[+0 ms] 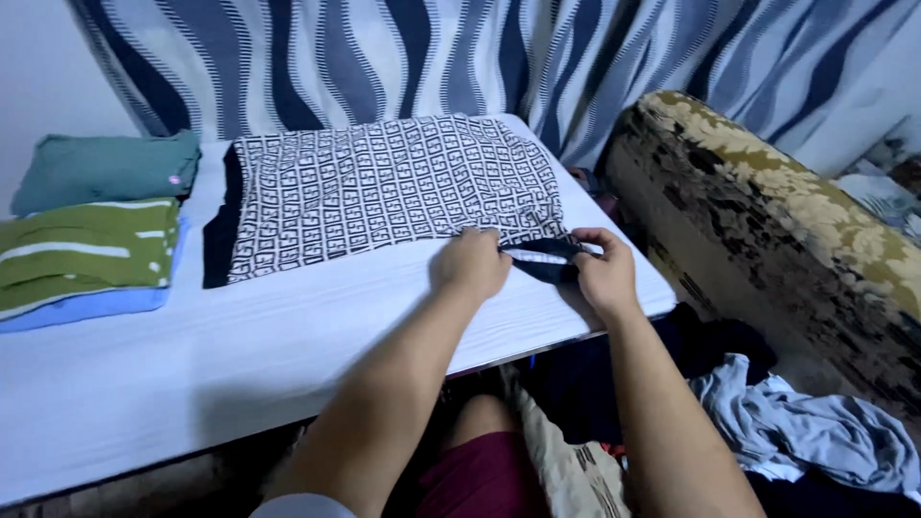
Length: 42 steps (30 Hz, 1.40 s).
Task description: Folding various items of clothing and laundry on a white table.
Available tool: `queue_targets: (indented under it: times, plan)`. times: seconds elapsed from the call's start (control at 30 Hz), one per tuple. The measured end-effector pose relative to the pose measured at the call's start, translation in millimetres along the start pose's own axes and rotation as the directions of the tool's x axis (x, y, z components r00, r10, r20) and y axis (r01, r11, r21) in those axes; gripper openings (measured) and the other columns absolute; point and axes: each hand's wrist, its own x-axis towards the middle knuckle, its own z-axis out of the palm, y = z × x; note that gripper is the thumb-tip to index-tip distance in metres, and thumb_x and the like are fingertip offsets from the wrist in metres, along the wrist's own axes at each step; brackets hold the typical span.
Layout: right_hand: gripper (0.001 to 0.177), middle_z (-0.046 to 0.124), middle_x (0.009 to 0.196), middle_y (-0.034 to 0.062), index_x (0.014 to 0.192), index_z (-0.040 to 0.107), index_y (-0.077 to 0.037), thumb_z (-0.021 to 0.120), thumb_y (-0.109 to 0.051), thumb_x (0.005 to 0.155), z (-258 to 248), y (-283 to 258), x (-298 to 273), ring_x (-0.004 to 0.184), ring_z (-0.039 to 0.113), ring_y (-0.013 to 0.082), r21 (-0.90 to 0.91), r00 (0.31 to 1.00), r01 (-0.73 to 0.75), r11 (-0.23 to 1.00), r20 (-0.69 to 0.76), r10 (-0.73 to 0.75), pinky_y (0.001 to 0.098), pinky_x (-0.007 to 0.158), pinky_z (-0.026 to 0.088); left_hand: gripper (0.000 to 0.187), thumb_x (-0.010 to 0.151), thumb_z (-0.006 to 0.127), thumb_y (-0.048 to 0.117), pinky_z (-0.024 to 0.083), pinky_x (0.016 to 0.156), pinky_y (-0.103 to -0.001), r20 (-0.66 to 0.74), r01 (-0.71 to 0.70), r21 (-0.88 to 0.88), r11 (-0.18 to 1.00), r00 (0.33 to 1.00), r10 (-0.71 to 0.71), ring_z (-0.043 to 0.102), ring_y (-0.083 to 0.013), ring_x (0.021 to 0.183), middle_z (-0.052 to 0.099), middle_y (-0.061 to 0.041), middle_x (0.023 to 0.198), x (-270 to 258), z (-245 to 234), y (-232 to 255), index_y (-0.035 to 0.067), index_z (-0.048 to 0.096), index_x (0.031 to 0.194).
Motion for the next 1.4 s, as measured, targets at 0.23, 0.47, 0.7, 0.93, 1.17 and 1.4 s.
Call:
queue_targets:
  times: [0.23, 0.47, 0.7, 0.93, 1.17, 1.4]
  plan:
    - [0.04, 0.071, 0.09, 0.0114, 0.121, 0.069, -0.008, 0.059, 0.008, 0.086, 3.3, -43.7, -24.1, 0.072, 0.06, 0.0184, -0.183, 0.991, -0.13, 0.974, -0.066, 0.12, 0.0312, 0.064, 0.047, 0.024, 0.09, 0.06, 0.022, 0.055, 0.086, -0.054, 0.032, 0.027, -0.071, 0.997, 0.999, -0.025, 0.069, -0.0367, 0.1, 0.071, -0.015, 0.106, 11.8, 8.3, -26.3, 0.014, 0.073, 0.109]
    - [0.035, 0.061, 0.098, 0.0125, 0.104, 0.067, -0.003, 0.068, 0.007, 0.071, -13.7, -70.8, -57.2, 0.081, 0.064, 0.0256, -0.518, 0.899, 0.356, 0.778, -0.038, -0.437, 0.0342, 0.067, 0.052, 0.02, 0.088, 0.063, 0.015, 0.054, 0.078, -0.054, -0.277, -0.231, -0.003, 0.973, 0.935, 0.221, 0.069, -0.0396, 0.087, 0.068, -0.017, 0.098, -20.6, -12.1, -34.7, 0.005, 0.066, 0.105]
    - [0.03, 0.071, 0.082, 0.0097, 0.077, 0.07, -0.001, 0.092, -0.022, 0.073, -44.5, -67.9, -57.7, 0.074, 0.065, 0.0238, -0.393, 0.947, 0.144, 0.908, 0.321, -0.011, 0.0303, 0.064, 0.051, 0.021, 0.079, 0.071, 0.023, 0.054, 0.083, -0.05, 0.089, -0.169, 0.06, 0.984, 0.983, 0.163, 0.066, -0.0346, 0.1, 0.067, -0.013, 0.105, -36.7, -35.1, -35.3, 0.01, 0.07, 0.097]
    - [0.039, 0.069, 0.121, 0.0174, 0.11, 0.071, -0.003, 0.071, -0.036, 0.089, -1.5, -62.1, -7.7, 0.111, 0.069, 0.0267, -0.476, 0.97, 0.218, 0.852, 0.205, -0.133, 0.0366, 0.084, 0.06, 0.021, 0.087, 0.068, 0.03, 0.053, 0.092, -0.046, -0.06, -0.18, 0.008, 0.984, 0.982, 0.18, 0.063, -0.0305, 0.113, 0.069, -0.008, 0.111, -6.1, -12.1, -52.3, 0.012, 0.074, 0.096]
    - [0.087, 0.037, 0.158, 0.0201, 0.147, 0.052, -0.014, 0.078, -0.062, 0.079, 11.9, -64.0, 5.2, 0.147, 0.031, 0.04, -0.761, 0.835, 0.408, 0.504, 0.534, 0.13, 0.0478, 0.117, 0.029, 0.041, 0.082, 0.073, 0.039, 0.046, 0.1, -0.045, 0.101, -0.272, -0.072, 0.96, 0.955, 0.278, 0.058, -0.0305, 0.12, 0.064, -0.011, 0.124, -23.4, -34.9, -83.6, 0.014, 0.074, 0.115]
    - [0.099, 0.056, 0.15, 0.0175, 0.147, 0.057, -0.01, 0.074, -0.072, 0.07, 29.5, -103.8, 9.6, 0.145, 0.049, 0.0346, -0.797, 0.857, 0.355, 0.488, 0.486, 0.171, 0.0419, 0.123, 0.039, 0.025, 0.092, 0.066, 0.029, 0.056, 0.095, -0.042, 0.037, 0.044, -0.104, 0.994, 0.999, -0.04, 0.071, -0.031, 0.107, 0.075, -0.012, 0.114, -16.7, -69.3, -150.9, 0.014, 0.078, 0.107]
